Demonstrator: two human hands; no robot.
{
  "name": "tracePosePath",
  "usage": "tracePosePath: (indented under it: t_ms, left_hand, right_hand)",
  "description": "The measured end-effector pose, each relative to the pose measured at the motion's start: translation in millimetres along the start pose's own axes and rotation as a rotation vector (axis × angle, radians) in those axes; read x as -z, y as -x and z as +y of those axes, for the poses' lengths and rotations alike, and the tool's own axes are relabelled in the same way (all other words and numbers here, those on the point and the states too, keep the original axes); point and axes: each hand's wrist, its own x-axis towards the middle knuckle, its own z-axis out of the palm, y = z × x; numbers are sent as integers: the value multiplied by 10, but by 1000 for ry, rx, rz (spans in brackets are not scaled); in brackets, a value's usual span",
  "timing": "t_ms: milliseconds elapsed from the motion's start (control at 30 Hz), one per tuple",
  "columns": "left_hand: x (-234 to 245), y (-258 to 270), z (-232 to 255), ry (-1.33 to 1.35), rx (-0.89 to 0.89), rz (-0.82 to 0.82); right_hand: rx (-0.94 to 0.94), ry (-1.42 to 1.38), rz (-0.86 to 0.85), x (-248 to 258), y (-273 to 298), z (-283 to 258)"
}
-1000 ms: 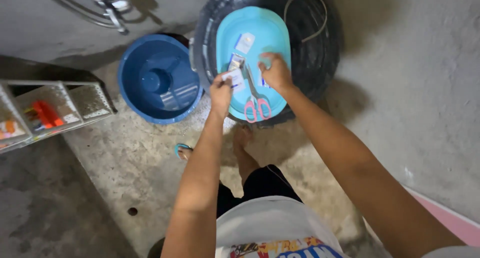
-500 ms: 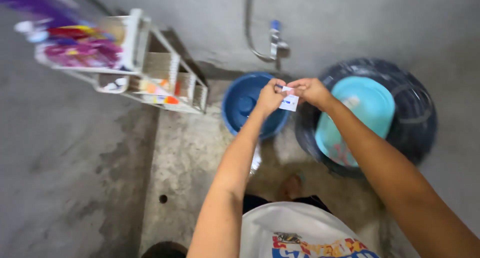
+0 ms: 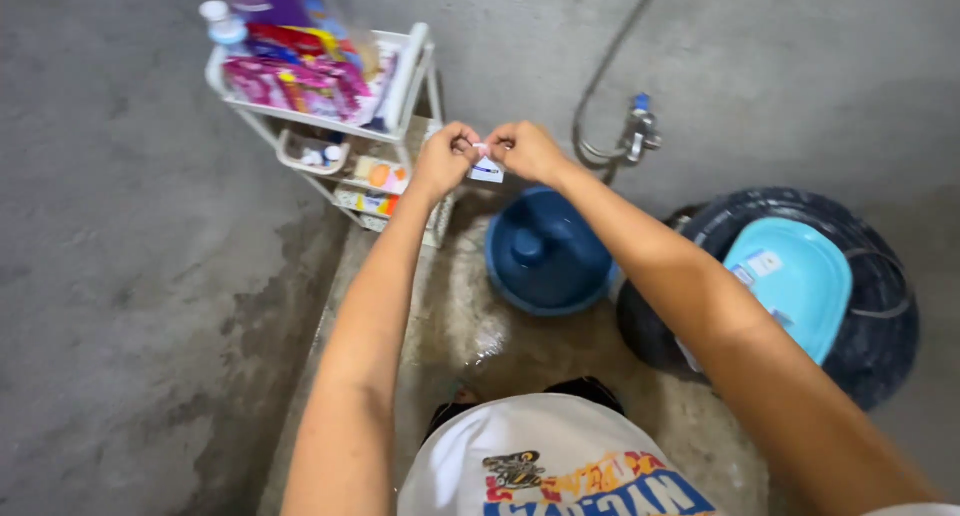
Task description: The person retrieves small packets from a wall-mounted rack, uses pink scissors to cut them open over a light blue basin, and places the cut pieces into the basin. The person repeats this process for several packets, occasionally rinsing the scissors under a tap.
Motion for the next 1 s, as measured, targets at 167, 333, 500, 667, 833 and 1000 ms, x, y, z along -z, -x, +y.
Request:
tracePosePath:
  t_ms: [167, 333, 500, 667, 833, 1000]
  left_hand:
    - [818, -96, -433, 48, 4, 168]
    - [1381, -315, -971, -4, 183, 365]
    - [1478, -395, -1403, -208, 406, 355]
    - [1665, -448, -1444, -266, 499, 318]
    - [1727, -497, -1478, -260, 543, 269]
    - [1869, -510, -1443, -317, 547, 214]
  right_hand:
    - [68, 25, 53, -337, -514, -540]
    - [82, 2, 175, -588, -1181, -721]
    - [183, 28, 114, -899, -1754, -831]
    - [225, 104, 21, -1298, -2105, -884]
    - [165, 247, -107, -1336, -2063, -1165]
    - [132, 245, -101, -1472, -2140, -1278]
